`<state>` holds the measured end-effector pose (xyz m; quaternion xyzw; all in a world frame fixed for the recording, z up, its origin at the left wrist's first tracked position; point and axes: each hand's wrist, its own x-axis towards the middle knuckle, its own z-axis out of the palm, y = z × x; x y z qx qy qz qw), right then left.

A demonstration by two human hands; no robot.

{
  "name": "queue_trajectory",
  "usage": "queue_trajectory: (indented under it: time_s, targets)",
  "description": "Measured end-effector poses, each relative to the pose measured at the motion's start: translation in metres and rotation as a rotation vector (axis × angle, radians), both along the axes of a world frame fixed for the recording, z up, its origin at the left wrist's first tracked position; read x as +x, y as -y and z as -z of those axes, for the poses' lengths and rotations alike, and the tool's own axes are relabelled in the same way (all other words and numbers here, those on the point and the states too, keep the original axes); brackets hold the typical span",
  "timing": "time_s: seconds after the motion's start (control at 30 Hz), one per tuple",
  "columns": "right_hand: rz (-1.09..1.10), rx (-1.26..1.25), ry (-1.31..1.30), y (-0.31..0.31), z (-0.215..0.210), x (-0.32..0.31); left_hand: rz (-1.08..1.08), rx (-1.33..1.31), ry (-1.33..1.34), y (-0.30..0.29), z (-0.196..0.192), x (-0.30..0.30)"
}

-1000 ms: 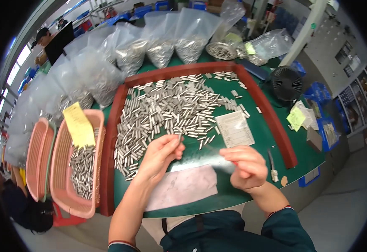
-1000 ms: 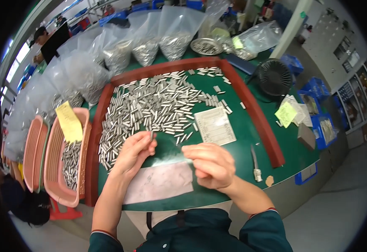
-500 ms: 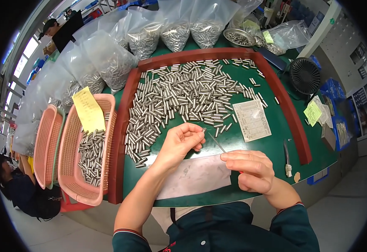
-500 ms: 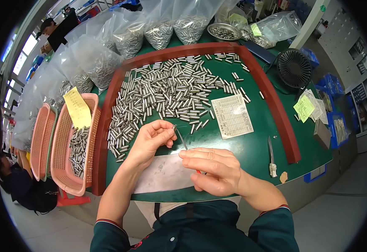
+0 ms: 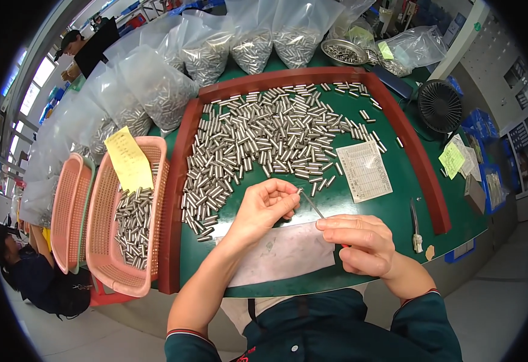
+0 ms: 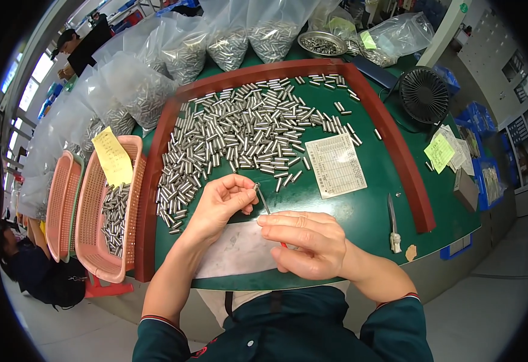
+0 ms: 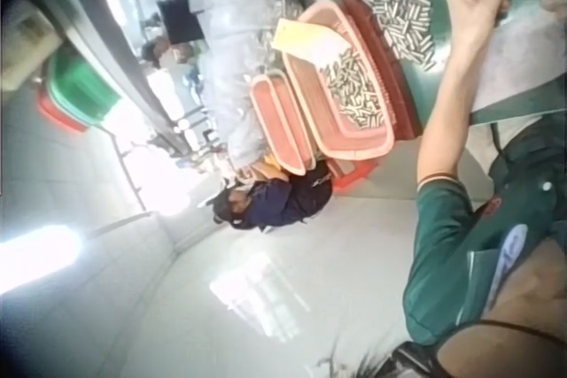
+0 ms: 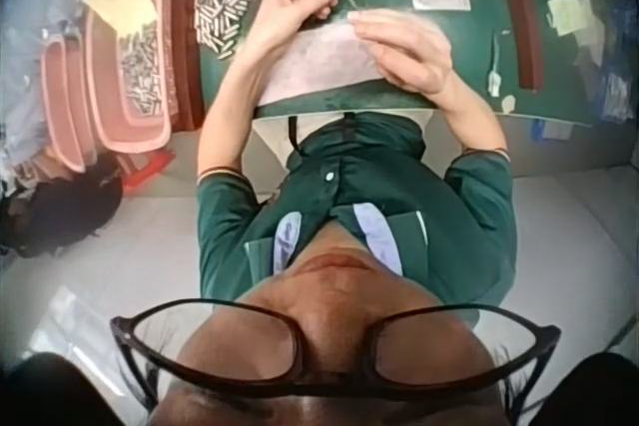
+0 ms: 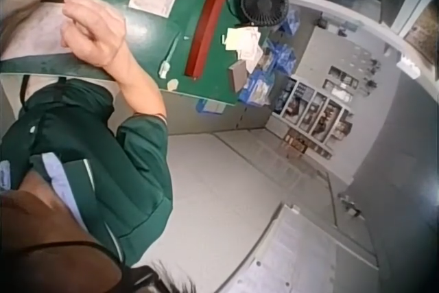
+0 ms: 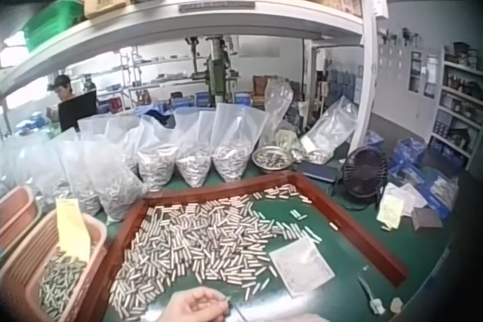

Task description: Inspecting and sorting small metal cylinder components on a workbench.

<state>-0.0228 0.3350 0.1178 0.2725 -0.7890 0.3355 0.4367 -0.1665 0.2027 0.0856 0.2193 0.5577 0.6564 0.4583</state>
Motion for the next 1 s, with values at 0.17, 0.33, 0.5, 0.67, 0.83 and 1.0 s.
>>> queue_trajectory:
  time_s: [0.17,0.33,0.5,0.67,0.83,1.0]
  targets:
    - [0.021,0.017,-0.011,-0.001,-0.001,0.000,-0.009,0.026,0.013,-0.004,-0.001,0.004]
    - [0.058,0.032,-0.034,0.001,0.001,-0.001,-0.038,-0.022,-0.072,0.000,-0.004,0.009]
    - [0.180,0.011,-0.053,0.002,-0.001,-0.002,-0.127,0.065,-0.051,0.003,0.000,0.004]
    - [0.211,-0.027,-0.031,-0.002,-0.002,-0.003,-0.121,0.107,0.171,0.003,-0.003,-0.001]
    - [0.192,-0.046,-0.054,0.000,0.001,0.000,-0.105,0.120,0.132,0.005,-0.004,-0.002]
    - [0.226,-0.068,-0.072,-0.001,0.002,0.003,-0.026,0.186,0.307,0.006,0.000,-0.004]
